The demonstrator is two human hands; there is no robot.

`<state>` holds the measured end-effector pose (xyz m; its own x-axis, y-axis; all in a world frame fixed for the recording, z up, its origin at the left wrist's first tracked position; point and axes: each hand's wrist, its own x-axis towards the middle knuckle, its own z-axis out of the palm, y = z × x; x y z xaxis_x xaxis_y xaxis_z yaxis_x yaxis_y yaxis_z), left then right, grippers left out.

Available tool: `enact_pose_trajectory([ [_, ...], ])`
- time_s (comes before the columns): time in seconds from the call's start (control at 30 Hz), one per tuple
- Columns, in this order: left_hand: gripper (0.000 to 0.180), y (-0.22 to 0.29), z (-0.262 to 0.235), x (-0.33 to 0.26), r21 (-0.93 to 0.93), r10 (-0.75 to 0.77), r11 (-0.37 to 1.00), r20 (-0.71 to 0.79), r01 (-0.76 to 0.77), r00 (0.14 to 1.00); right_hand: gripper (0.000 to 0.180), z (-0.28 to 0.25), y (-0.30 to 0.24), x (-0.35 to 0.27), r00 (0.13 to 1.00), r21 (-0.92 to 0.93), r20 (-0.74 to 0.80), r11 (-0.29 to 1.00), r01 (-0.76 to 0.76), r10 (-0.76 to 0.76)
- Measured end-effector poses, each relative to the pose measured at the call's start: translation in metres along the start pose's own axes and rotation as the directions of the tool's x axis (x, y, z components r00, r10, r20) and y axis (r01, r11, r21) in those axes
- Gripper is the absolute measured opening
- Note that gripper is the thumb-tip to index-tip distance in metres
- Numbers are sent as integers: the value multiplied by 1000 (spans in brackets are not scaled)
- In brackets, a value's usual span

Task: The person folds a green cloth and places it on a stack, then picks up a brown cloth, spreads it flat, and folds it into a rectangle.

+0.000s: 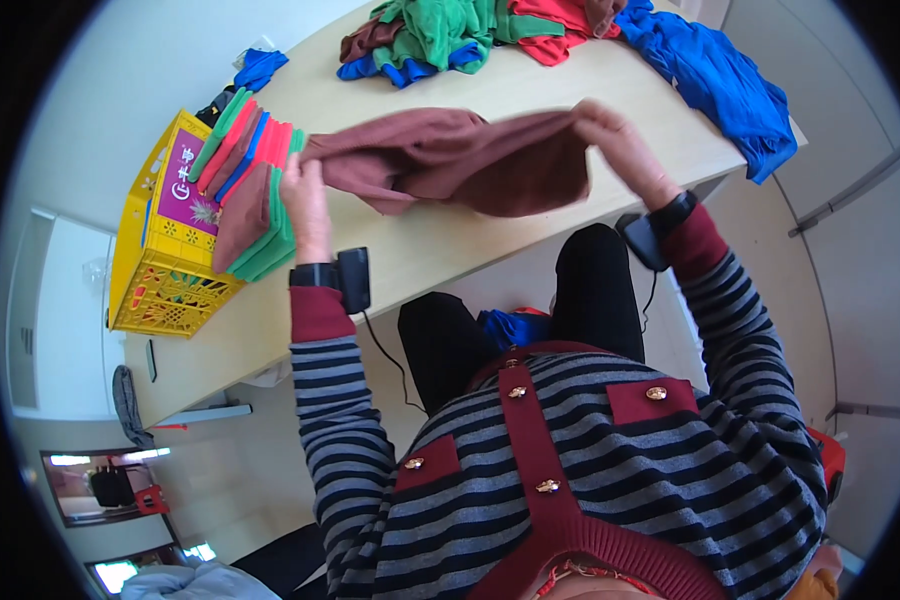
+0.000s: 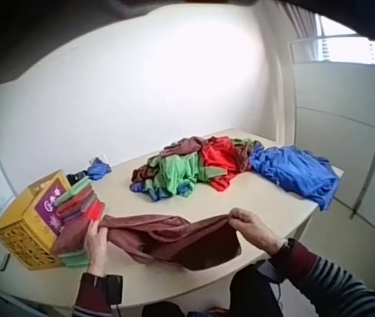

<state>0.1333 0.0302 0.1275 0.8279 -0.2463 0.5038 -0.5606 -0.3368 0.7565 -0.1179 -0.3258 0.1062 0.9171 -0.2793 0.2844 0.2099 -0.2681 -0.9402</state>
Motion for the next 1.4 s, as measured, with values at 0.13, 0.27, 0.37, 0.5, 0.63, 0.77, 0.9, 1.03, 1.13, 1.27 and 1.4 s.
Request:
enact_pose_trajectory([
  [0.13,29,12,-39,31,-435,-83,900,-152,8,985,20,-38,-27,31,958,-113,-222,981,157,-179],
  [0.27,34,6,-70,35,-528,-172,845,-133,77,976,18,-48,-46,44,922,-119,-192,941,318,-336],
  [0.37,36,-3,-72,39,-530,-206,838,-82,133,975,16,-56,-37,38,929,-206,-239,950,236,-282],
  [0.5,39,-31,-46,34,-532,-252,801,118,275,961,17,-41,-14,45,937,-166,-290,975,151,-194],
  [0.63,25,-58,-25,11,-222,-219,957,-125,188,968,18,-14,2,50,944,-141,-316,989,47,-90],
  [0.77,35,5,18,-74,90,-222,975,324,203,920,19,-32,35,46,926,-224,-378,972,-71,-19],
  [0.9,50,32,15,-178,481,276,739,422,-472,863,19,-30,47,53,915,-252,-404,958,-133,21],
  [1.03,51,9,19,-217,674,218,578,417,-461,882,18,-16,50,54,924,-256,-381,959,-124,18],
  [1.13,44,-4,20,-217,620,290,602,417,-503,861,20,-11,51,53,933,-279,-359,957,-80,-26],
  [1.27,28,-16,5,-210,519,334,683,405,-515,851,22,-23,49,46,956,-328,-279,945,-7,-90],
  [1.4,14,-42,-30,-188,312,97,943,89,-120,991,22,-38,22,37,997,-341,-48,939,45,-65],
])
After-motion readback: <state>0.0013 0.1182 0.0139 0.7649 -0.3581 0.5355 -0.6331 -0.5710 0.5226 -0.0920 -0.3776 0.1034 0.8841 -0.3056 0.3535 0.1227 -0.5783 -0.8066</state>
